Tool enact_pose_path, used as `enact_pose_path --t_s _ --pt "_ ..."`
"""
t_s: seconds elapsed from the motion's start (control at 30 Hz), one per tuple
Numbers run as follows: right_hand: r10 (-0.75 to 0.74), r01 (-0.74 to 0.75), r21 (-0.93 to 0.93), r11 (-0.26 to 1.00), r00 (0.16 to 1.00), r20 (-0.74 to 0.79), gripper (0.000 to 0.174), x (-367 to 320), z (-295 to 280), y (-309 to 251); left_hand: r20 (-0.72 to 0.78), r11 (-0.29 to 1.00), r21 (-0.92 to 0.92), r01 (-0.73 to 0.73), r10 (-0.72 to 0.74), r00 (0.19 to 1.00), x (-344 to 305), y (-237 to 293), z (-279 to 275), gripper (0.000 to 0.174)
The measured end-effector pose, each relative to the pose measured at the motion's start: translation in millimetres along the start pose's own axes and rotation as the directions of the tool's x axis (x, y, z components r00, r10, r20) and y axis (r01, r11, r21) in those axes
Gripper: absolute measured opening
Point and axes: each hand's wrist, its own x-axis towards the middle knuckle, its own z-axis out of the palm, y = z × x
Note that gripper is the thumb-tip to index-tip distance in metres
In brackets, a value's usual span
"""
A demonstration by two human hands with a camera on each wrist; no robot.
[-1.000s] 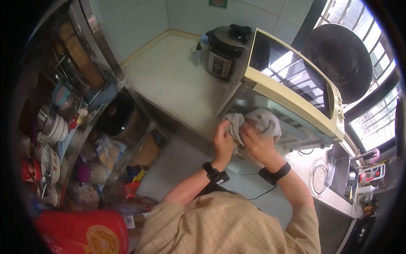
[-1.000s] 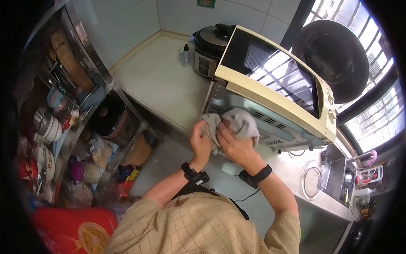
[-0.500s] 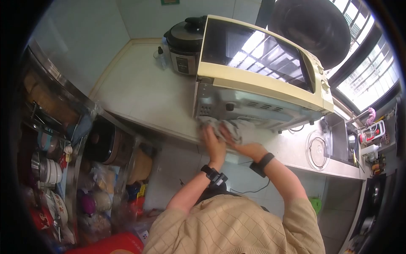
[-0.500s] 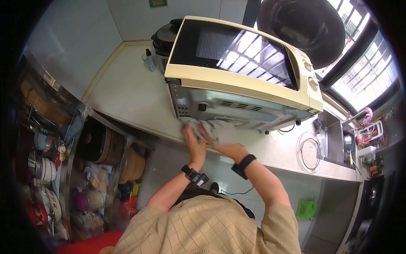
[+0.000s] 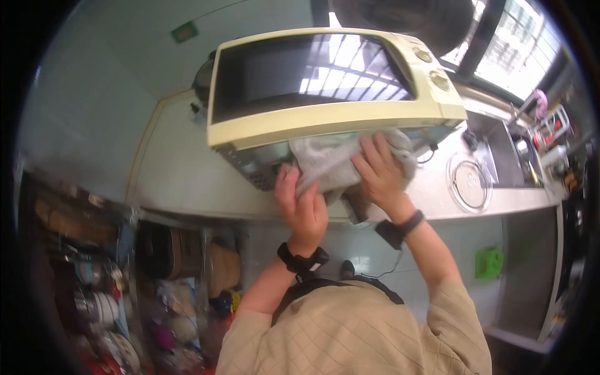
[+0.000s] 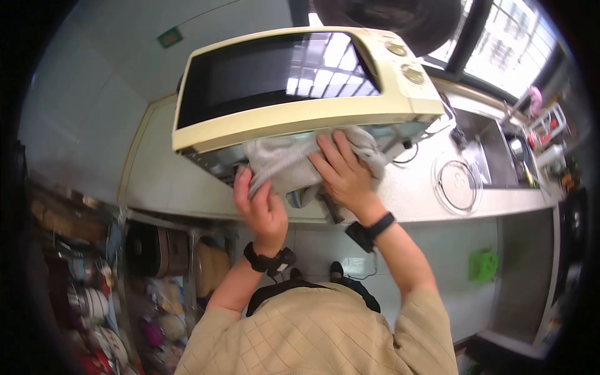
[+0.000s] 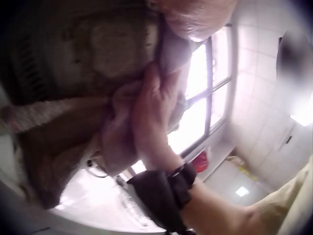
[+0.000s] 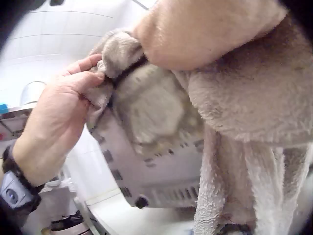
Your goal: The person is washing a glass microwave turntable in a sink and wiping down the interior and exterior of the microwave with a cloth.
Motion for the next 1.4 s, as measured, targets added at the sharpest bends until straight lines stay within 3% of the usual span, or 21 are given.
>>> enact_pose_path --t_s 0.07,0.1,0.13,0.2,0.23,0.3,0.43,0.53,0.57,0.6,0.63,0.77,0.87,0.9,0.97,1.03,1.1,1.17,1.23,1.3,1.4 --pt "0.076 -0.077 -0.010 0.997 0.994 -0.081 0.042 -26.1 24.5 -5.7 0.288 0.947 0.198 -0.253 0.191 0.938 -31.6 -24.7 21.7 0.030" --pt "0.121 -0.122 -0.001 0.993 0.983 -0.142 0.042 -38.9 35.5 -11.4 0.301 0.942 0.182 -0.283 0.221 0.928 -36.6 -28.1 23.7 0.030" --pt "0.147 -0.150 -0.006 0.989 0.977 -0.157 0.042 -54.5 48.7 -11.6 0.335 0.969 0.125 -0.213 0.161 0.928 -42.0 -28.1 24.3 0.028" --pt "0.316 -0.325 0.176 0.929 0.946 0.076 0.042 -82.2 60.8 -16.3 0.476 0.996 0.072 -0.061 0.019 0.879 -65.6 -38.5 29.7 0.025" --pt "0.344 -0.349 0.171 0.921 0.937 0.058 0.042 -90.3 62.1 -23.5 0.490 0.994 0.056 -0.089 0.050 0.870 -78.3 -47.7 33.2 0.025" --pt "0.474 -0.480 0.330 0.813 0.874 0.104 0.042 -98.4 58.2 -40.9 0.655 0.944 -0.038 -0.327 0.270 0.706 -86.0 -54.7 36.1 0.021" --pt "0.455 -0.474 0.405 0.782 0.878 0.150 0.048 -122.5 57.5 -46.8 0.721 0.927 -0.123 -0.354 0.328 0.610 -92.7 -53.2 33.3 0.022" --pt "0.560 -0.550 0.457 0.699 0.818 0.127 0.042 -106.5 43.1 -47.0 0.687 0.941 -0.087 -0.326 0.294 0.665 -61.3 -25.9 25.2 0.025" --pt "0.571 -0.555 0.459 0.694 0.812 0.118 0.042 -88.0 29.7 -45.6 0.585 0.938 -0.049 -0.342 0.304 0.751 -41.7 -11.3 26.8 0.026" --pt "0.606 -0.499 0.486 0.717 0.791 -0.081 0.038 -62.7 10.4 -43.2 0.471 0.937 -0.008 -0.350 0.312 0.825 -24.9 1.1 30.0 0.028" --pt "0.620 -0.442 0.500 0.745 0.736 -0.273 0.034 -43.3 -2.9 -39.5 0.475 0.934 -0.009 -0.358 0.319 0.820 -9.9 9.5 32.7 0.028" --pt "0.663 -0.585 0.312 0.748 0.664 -0.345 0.029 -14.1 -8.4 -14.5 0.571 0.892 0.162 -0.422 0.264 0.777 13.0 10.8 49.9 0.027" --pt "0.738 -0.671 0.315 0.671 0.645 -0.200 0.031 -49.0 30.5 -11.3 0.588 0.755 0.109 -0.647 0.476 0.655 -24.4 -25.2 65.7 0.028" --pt "0.744 -0.677 0.318 0.664 0.637 -0.199 0.031 -63.0 37.1 -18.7 0.593 0.751 0.104 -0.651 0.479 0.647 -36.5 -30.5 65.5 0.028" --pt "0.836 -0.815 0.325 0.481 0.538 0.110 0.033 -79.7 39.3 -29.6 0.788 0.831 -0.109 -0.545 0.406 0.462 -50.6 -34.1 65.5 0.030" --pt "0.835 -0.787 0.361 0.501 0.550 0.040 0.032 -79.2 35.3 -31.1 0.759 0.765 -0.101 -0.636 0.472 0.448 -50.5 -32.9 65.1 0.029" --pt "0.835 -0.763 0.404 0.505 0.550 -0.006 0.032 -60.3 15.5 -33.3 0.676 0.884 0.036 -0.467 0.322 0.662 -23.2 5.1 43.1 0.029" --pt "0.826 -0.685 0.483 0.545 0.537 -0.172 0.030 -22.8 -12.1 -22.3 0.560 0.837 0.077 -0.542 0.413 0.718 16.7 23.8 45.1 0.029" --pt "0.793 -0.658 0.453 0.602 0.560 -0.240 0.029 -8.1 -7.7 -9.5 0.450 0.859 0.240 -0.452 0.314 0.836 44.3 39.7 52.2 0.030" --pt "0.747 -0.626 0.410 0.663 0.587 -0.312 0.029 -11.5 1.8 -6.3 0.511 0.846 0.236 -0.478 0.310 0.801 39.6 34.2 61.5 0.028" --pt "0.866 -0.724 0.490 0.485 0.477 -0.153 0.032 -50.2 43.7 -6.4 0.620 0.796 0.150 -0.586 0.386 0.683 14.9 14.4 79.1 0.028"
